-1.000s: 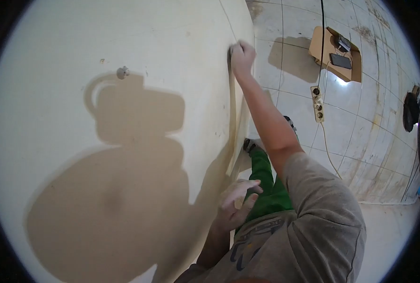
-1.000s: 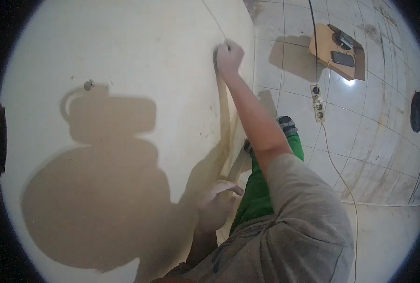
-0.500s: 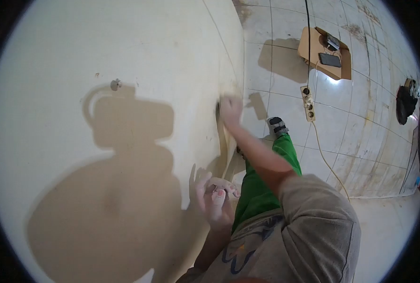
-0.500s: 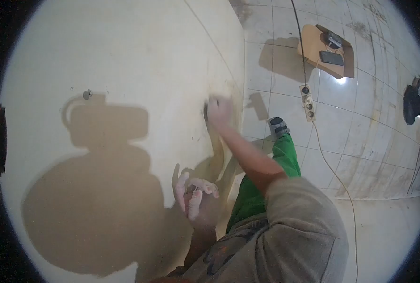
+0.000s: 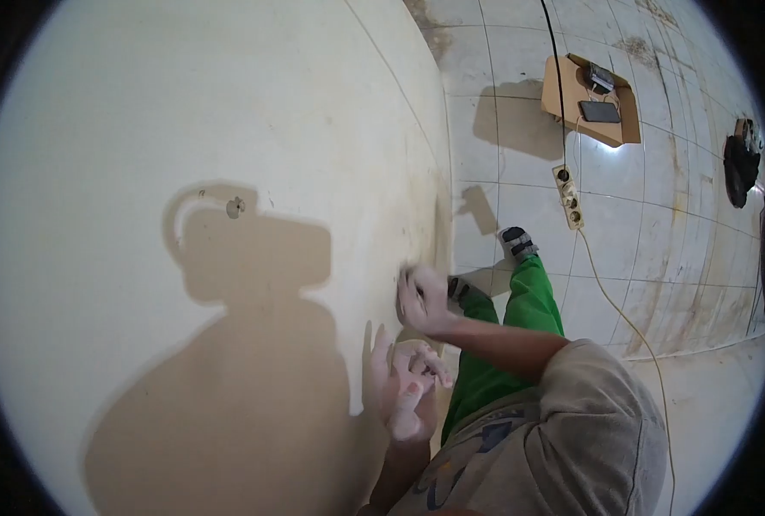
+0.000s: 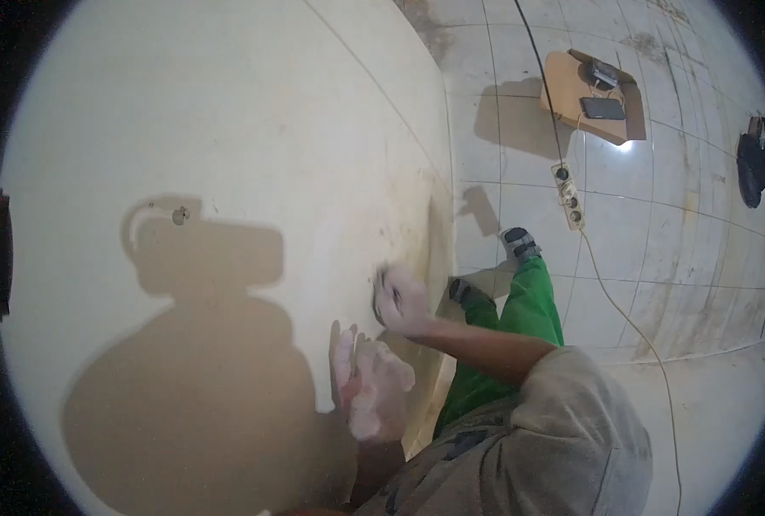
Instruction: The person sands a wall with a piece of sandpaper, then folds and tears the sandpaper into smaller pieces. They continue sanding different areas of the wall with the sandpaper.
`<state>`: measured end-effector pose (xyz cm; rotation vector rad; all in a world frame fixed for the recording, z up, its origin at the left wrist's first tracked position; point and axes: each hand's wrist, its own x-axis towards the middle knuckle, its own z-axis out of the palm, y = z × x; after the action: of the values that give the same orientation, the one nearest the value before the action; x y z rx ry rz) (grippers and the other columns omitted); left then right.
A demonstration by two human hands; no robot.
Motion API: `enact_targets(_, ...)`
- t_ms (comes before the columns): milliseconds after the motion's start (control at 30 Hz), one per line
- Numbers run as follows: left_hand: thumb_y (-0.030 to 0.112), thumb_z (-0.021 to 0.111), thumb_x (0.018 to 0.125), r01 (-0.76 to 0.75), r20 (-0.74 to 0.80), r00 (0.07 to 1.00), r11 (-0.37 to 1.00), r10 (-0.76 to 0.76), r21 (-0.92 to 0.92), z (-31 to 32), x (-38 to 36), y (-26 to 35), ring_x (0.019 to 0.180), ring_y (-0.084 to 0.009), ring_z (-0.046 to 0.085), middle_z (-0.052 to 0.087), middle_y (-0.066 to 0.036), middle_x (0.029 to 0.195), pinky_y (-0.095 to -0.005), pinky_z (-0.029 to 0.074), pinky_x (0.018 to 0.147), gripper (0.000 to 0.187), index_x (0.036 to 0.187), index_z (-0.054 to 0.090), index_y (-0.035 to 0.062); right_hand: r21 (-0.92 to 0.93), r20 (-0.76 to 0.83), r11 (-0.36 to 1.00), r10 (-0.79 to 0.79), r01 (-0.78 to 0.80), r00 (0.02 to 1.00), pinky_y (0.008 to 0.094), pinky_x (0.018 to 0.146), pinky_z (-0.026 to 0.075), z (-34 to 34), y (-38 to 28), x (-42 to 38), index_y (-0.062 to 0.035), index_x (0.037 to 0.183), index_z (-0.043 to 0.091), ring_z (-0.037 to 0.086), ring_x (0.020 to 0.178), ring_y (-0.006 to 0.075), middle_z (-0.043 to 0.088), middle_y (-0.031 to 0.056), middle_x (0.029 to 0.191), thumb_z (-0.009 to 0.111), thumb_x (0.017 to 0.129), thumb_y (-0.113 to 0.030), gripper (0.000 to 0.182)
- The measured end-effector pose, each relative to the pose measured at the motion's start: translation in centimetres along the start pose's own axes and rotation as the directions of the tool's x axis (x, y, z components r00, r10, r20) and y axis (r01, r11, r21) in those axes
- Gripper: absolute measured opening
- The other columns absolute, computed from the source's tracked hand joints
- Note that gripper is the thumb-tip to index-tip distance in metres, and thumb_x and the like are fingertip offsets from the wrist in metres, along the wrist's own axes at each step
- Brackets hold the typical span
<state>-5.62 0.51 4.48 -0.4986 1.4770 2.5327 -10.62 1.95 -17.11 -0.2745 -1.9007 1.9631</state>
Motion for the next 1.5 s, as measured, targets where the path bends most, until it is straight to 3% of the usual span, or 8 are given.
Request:
enact_targets(133, 0.014, 0.064, 0.09, -0.03, 0.053, 0.998, 0.993, 0.025, 0.111, 1.0, -0.7, 0.8, 0.091, -0.0299, 0.057, 0.049, -0.024, 0.125, -0.0415, 0.049, 0.079, 0.081, 0.154, 0.016, 0.0043, -0.208, 0.758, 0.977, 0.191, -0.046, 0.624, 0.0419, 0.057, 0.045, -7.3, 2.9, -3.7, -0.0025, 0.07, 0.049, 0.056, 0.057, 0.026, 0.05, 0.0169, 0.064, 0.065, 0.075, -0.013, 0.02)
enact_targets(433, 0.011, 0.057, 0.095, 0.093, 0.144, 0.986, 0.991, -0.079, -0.091, -0.1, -1.4, -0.1, 0.082, -0.0225, 0.054, 0.055, -0.016, 0.108, -0.0357, 0.045, 0.074, 0.048, 0.141, 0.044, 0.0068, -0.068, -0.12, 0.998, -0.007, -0.002, 0.993, 0.0275, 0.065, 0.049, -7.3, 8.3, 27.0, -0.0028, 0.094, 0.069, 0.061, 0.073, 0.0085, 0.068, 0.0029, 0.077, 0.068, 0.089, -0.011, 0.01)
enact_targets(633, 0.011, 0.05, 0.099, 0.168, 0.195, 0.973, 0.957, -0.124, -0.234, 0.9, -0.1, -0.1, 0.075, -0.0167, 0.048, 0.052, -0.007, 0.097, -0.0321, 0.039, 0.069, 0.036, 0.134, 0.051, 0.0117, 0.05, 0.286, 0.968, -0.25, 0.246, 0.925, 0.0392, 0.055, 0.045, -1.7, 2.8, 13.9, -0.0083, 0.078, 0.059, 0.053, 0.059, 0.0294, 0.053, 0.0092, 0.067, 0.063, 0.078, -0.012, 0.006)
enact_targets(800, 0.018, 0.047, 0.1, 0.181, 0.191, 0.972, 0.95, -0.135, -0.253, 2.6, 0.1, -0.1, 0.077, -0.0165, 0.043, 0.049, -0.005, 0.095, -0.0321, 0.036, 0.068, 0.032, 0.131, 0.051, 0.0133, 0.168, 0.974, 0.976, -0.143, 0.135, -0.177, 0.0456, 0.088, 0.049, -7.7, -1.9, -5.1, -0.0085, 0.1, 0.066, 0.062, 0.1, 0.0308, 0.065, 0.0132, 0.1, 0.056, 0.09, -0.023, 0.02)
enact_targets(967, 0.017, 0.05, 0.1, 0.069, 0.161, 0.986, 0.979, -0.038, -0.191, 4.9, 0.0, 1.0, 0.077, -0.0188, 0.047, 0.052, -0.008, 0.093, -0.033, 0.04, 0.071, 0.028, 0.126, 0.054, 0.0095, -0.12, 0.991, 0.966, 0.13, 0.229, -0.026, 0.0444, 0.083, 0.052, -6.8, -1.9, 1.4, -0.0063, 0.102, 0.068, 0.066, 0.094, 0.0294, 0.068, 0.0133, 0.099, 0.05, 0.095, -0.02, 0.024)
enact_targets(1167, 0.016, 0.047, 0.098, -0.063, 0.05, 0.996, 0.984, 0.073, -0.169, 8.4, -0.6, 1.2, 0.076, -0.0195, 0.049, 0.052, -0.008, 0.088, -0.0345, 0.042, 0.072, 0.023, 0.118, 0.054, 0.0065, -0.04, 0.027, 0.999, -0.012, 0.013, 1.0, 0.034, 0.065, 0.052, -8.2, 3.1, 25.0, -0.0073, 0.099, 0.066, 0.066, 0.07, 0.0202, 0.069, 0.0079, 0.089, 0.062, 0.089, -0.006, 0.011)
enact_targets(1333, 0.016, 0.05, 0.097, -0.084, -0.038, 0.996, 0.996, 0.083, -0.027, 8.6, -0.8, 0.2, 0.075, -0.017, 0.05, 0.053, -0.006, 0.088, -0.033, 0.04, 0.069, 0.021, 0.115, 0.057, 0.0086, -0.234, -0.139, 0.966, -0.148, 0.113, 0.979, 0.0348, 0.064, 0.052, -6.9, 6.2, 26.1, -0.0078, 0.097, 0.065, 0.068, 0.069, 0.0245, 0.071, 0.0084, 0.087, 0.063, 0.09, -0.012, 0.008)
enact_targets(1500, 0.01, 0.052, 0.094, -0.034, -0.12, 0.991, 0.976, 0.061, 0.215, 8.0, 0.4, 0.0, 0.077, -0.0174, 0.052, 0.056, -0.008, 0.088, -0.0334, 0.042, 0.069, 0.017, 0.109, 0.056, 0.0045, -0.432, 0.791, 0.879, 0.262, 0.202, 0.552, 0.0477, 0.08, 0.052, -2.3, 4.8, 0.9, -0.0054, 0.106, 0.06, 0.064, 0.098, 0.0355, 0.064, 0.0171, 0.119, 0.057, 0.085, -0.015, 0.023)
